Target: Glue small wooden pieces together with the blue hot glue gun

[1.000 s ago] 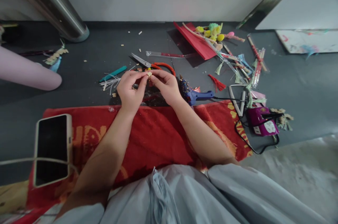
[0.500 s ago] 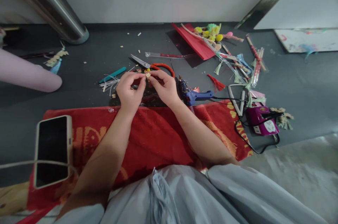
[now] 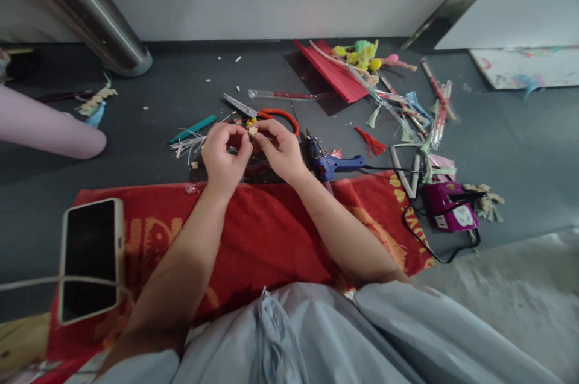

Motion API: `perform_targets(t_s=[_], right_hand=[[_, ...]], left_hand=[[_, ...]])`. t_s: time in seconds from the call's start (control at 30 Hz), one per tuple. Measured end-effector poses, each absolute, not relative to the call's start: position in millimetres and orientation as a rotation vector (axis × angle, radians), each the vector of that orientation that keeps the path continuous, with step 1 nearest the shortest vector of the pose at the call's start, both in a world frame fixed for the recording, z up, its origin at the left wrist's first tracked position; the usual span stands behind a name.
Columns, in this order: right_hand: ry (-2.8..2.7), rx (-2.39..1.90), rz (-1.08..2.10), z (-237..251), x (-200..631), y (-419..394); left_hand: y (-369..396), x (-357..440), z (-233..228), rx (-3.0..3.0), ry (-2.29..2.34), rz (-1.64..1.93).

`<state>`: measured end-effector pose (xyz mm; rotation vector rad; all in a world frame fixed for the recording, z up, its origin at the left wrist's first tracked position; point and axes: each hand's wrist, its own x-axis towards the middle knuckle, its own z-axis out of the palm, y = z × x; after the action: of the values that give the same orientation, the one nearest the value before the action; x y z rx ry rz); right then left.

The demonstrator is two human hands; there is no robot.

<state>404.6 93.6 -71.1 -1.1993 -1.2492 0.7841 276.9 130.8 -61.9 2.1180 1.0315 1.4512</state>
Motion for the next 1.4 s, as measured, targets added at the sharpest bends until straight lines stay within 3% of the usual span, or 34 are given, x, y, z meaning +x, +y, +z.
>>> perform_targets(t_s=[0.4,0.97,1.4], right_hand=[[-1.143,-1.174,0.905,-73.9,406.1,96.5],[-1.286,-1.228,0.495,-66.0,405.8,90.0],[-1.116,-1.107,0.825,-70.9,404.9,94.2]], left_hand=[[131.0,278.3,-66.2,2.012,1.131,1.444],[127.9,279.3,-59.8,2.056,1.043,1.393],[132.5,280.2,-66.7,1.805,0.862,1.429]])
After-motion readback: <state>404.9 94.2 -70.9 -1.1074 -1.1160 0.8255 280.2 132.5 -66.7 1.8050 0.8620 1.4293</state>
